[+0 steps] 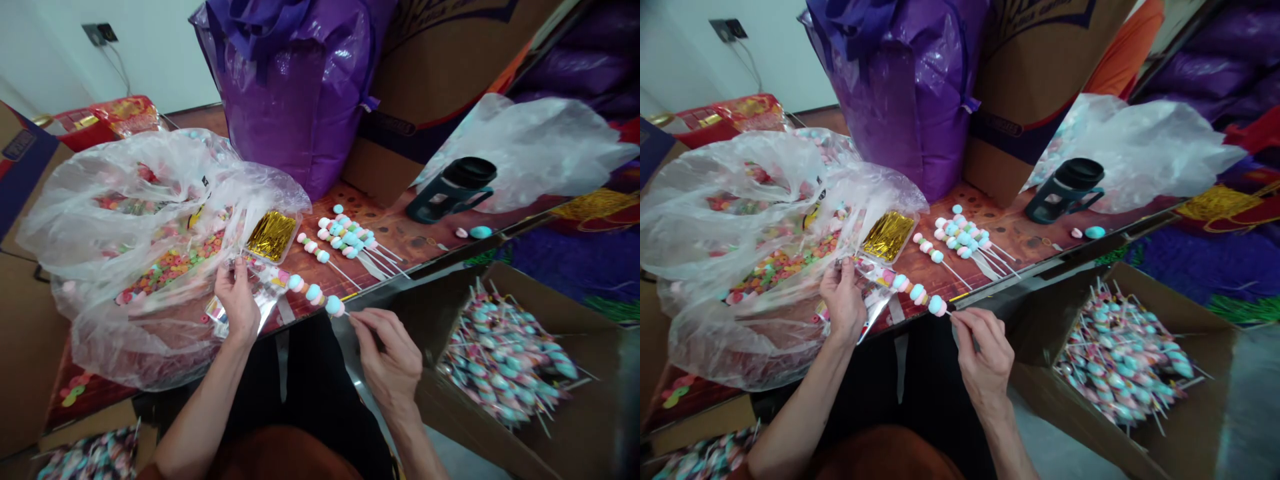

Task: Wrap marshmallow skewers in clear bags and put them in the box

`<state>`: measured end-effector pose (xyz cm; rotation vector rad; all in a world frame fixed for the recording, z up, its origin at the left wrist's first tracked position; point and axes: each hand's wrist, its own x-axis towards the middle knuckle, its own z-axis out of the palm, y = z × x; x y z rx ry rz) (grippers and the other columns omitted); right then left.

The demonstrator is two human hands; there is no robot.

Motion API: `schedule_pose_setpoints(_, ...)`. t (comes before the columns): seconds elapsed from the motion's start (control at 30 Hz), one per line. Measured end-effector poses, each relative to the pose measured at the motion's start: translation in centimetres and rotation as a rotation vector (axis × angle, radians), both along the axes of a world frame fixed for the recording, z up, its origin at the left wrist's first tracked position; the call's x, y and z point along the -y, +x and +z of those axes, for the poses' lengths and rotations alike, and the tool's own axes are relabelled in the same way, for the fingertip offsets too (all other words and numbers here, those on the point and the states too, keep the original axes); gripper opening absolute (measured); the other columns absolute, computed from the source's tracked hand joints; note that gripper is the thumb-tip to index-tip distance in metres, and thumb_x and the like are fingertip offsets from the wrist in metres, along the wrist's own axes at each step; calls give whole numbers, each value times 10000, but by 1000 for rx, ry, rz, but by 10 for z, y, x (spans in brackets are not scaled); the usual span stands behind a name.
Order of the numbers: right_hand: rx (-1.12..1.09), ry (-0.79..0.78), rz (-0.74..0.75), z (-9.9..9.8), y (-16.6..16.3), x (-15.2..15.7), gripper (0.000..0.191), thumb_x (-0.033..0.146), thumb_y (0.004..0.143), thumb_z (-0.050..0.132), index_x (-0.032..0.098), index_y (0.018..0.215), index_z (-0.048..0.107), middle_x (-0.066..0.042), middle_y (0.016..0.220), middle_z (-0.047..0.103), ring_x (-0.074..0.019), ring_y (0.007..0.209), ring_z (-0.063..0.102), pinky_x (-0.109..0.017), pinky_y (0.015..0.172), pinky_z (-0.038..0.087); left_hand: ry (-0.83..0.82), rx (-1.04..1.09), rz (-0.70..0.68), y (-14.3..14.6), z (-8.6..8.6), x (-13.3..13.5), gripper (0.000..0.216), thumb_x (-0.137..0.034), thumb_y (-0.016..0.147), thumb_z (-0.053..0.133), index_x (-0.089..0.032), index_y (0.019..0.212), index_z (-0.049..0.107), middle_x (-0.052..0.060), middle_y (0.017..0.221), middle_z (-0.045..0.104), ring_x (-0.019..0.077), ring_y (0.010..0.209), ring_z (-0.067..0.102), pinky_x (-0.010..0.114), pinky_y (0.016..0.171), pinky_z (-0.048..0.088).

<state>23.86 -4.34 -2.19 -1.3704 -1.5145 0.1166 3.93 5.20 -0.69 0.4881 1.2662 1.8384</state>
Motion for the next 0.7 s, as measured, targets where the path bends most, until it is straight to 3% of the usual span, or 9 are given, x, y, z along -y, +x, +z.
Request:
schedule_pose_setpoints(0.27,-56,-14,-12,-3,-9,4,120,111,899,670,221,926,707,-20,863,670,-164,777,636,-322,721,496,-6,65,-1,2,2,1,338,-417,718,809,-192,855,598,-35,758,639,113,635,633,220,578,488)
schedule_pose_setpoints(0.5,-105,-122,81,-3,-3,2,78,184,907,670,232,868,718,-18,843,689,-172,773,654,-322,709,509,68,8,-104,-1,-2,-1,313,-413,744,809,-185,828,613,-21,801,656,106,669,611,240,697,518)
schedule_pose_setpoints(0.7,-271,-238,78,-1,-12,2,97,220,914,650,218,831,700,-18,810,669,-167,742,634,-291,667,507,73,-121,-28,8,-4,6,214,-355,806,777,-197,838,637,-19,839,653,115,802,614,206,783,495)
